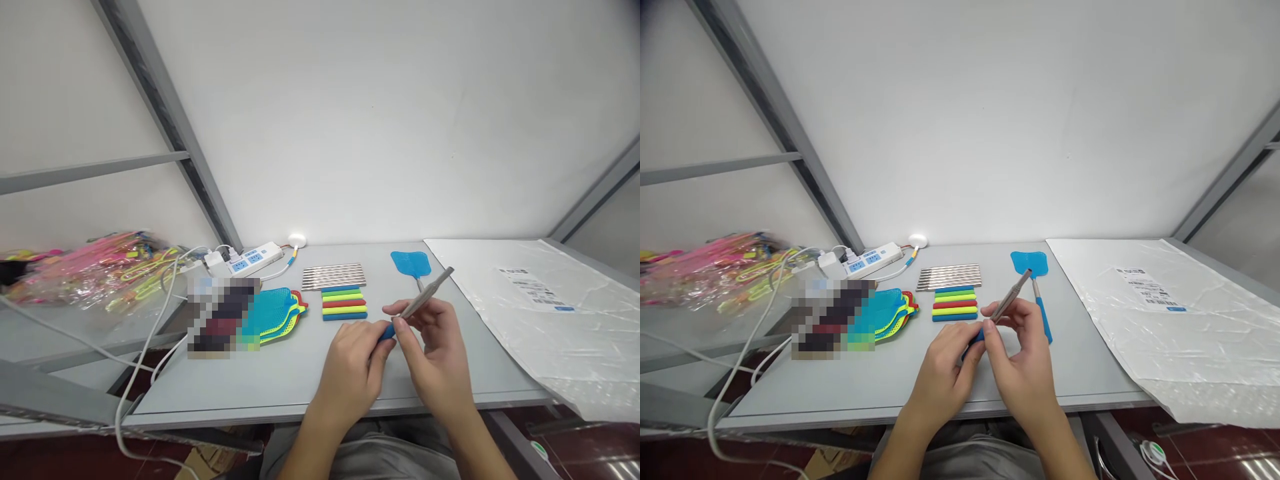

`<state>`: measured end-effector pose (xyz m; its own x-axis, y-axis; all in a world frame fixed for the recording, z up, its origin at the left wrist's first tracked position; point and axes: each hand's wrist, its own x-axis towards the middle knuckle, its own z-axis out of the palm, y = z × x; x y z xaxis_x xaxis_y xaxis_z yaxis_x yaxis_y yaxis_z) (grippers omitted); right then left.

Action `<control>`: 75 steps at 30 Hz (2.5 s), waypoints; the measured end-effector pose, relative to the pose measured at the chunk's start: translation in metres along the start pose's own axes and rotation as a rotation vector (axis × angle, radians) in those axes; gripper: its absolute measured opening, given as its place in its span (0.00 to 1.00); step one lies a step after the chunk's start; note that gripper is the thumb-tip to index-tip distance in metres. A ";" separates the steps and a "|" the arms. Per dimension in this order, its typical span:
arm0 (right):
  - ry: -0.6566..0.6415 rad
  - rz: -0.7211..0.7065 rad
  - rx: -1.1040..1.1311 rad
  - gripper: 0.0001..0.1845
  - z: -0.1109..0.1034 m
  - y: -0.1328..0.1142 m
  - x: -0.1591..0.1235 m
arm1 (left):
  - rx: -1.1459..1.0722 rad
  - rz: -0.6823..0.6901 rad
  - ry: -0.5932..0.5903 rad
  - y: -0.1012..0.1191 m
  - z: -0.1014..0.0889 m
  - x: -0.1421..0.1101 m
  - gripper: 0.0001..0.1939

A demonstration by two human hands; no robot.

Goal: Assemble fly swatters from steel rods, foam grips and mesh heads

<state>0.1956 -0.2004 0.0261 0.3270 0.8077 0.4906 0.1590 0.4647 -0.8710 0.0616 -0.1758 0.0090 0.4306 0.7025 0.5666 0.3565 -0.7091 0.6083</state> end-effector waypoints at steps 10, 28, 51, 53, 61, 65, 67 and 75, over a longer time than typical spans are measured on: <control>-0.043 0.212 0.517 0.13 0.008 -0.040 0.036 | -0.030 -0.041 -0.095 0.002 0.001 0.001 0.10; -0.183 0.240 0.304 0.24 0.037 -0.015 0.042 | 0.093 -0.210 -0.176 -0.003 0.005 0.003 0.06; -0.326 0.210 0.231 0.23 0.022 0.005 0.027 | -0.052 -0.247 -0.190 -0.003 0.003 0.005 0.07; -0.352 0.202 0.211 0.23 0.021 0.004 0.026 | -0.049 -0.243 -0.190 -0.004 0.002 0.005 0.08; -0.375 0.202 0.198 0.23 0.021 0.004 0.029 | -0.023 -0.240 -0.180 -0.005 -0.002 0.007 0.09; -0.383 0.200 0.218 0.23 0.020 0.006 0.029 | -0.023 -0.230 -0.184 -0.003 -0.002 0.007 0.09; -0.392 0.201 0.229 0.23 0.021 0.006 0.028 | -0.021 -0.232 -0.178 -0.003 -0.001 0.006 0.09; -0.413 0.228 0.263 0.18 0.023 0.001 0.029 | -0.006 -0.233 -0.146 -0.002 0.001 0.003 0.08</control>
<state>0.1839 -0.1682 0.0402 -0.0764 0.9494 0.3047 -0.1286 0.2937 -0.9472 0.0632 -0.1724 0.0093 0.4529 0.8303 0.3247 0.4553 -0.5285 0.7165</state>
